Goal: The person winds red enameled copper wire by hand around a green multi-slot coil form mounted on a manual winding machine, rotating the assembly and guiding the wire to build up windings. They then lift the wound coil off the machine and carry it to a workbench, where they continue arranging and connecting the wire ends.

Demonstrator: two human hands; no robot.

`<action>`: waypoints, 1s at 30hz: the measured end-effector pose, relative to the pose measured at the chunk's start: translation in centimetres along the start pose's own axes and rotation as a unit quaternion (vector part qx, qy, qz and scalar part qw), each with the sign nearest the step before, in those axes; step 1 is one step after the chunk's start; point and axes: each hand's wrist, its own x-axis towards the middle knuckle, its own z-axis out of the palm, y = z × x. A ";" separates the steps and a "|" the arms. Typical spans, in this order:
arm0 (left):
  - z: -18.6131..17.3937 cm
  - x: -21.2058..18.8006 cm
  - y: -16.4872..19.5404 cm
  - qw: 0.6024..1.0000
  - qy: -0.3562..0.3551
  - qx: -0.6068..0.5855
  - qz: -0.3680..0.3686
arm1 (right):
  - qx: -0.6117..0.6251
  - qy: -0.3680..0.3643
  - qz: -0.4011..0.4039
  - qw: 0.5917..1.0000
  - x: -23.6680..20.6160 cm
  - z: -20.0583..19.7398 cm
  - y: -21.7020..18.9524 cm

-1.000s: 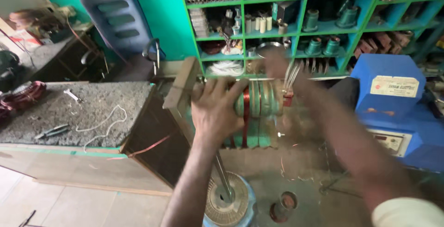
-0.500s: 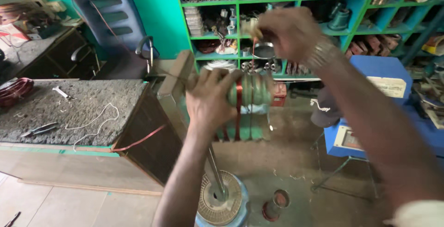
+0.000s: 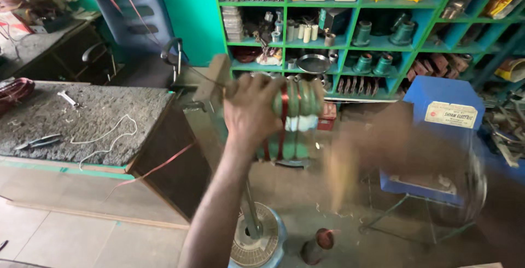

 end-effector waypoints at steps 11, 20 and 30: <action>-1.1 -1.0 0.3 1.000 0.022 0.007 -0.011 | 0.215 -0.128 0.196 0.948 -5.6 25.5 -1.5; -2.1 -1.4 1.9 1.000 -0.015 0.007 0.009 | -0.089 0.185 0.116 0.972 5.6 -0.5 7.4; -1.1 -1.1 -0.6 0.999 -0.003 0.030 -0.043 | 0.239 -0.159 0.177 0.942 -7.5 22.7 -5.1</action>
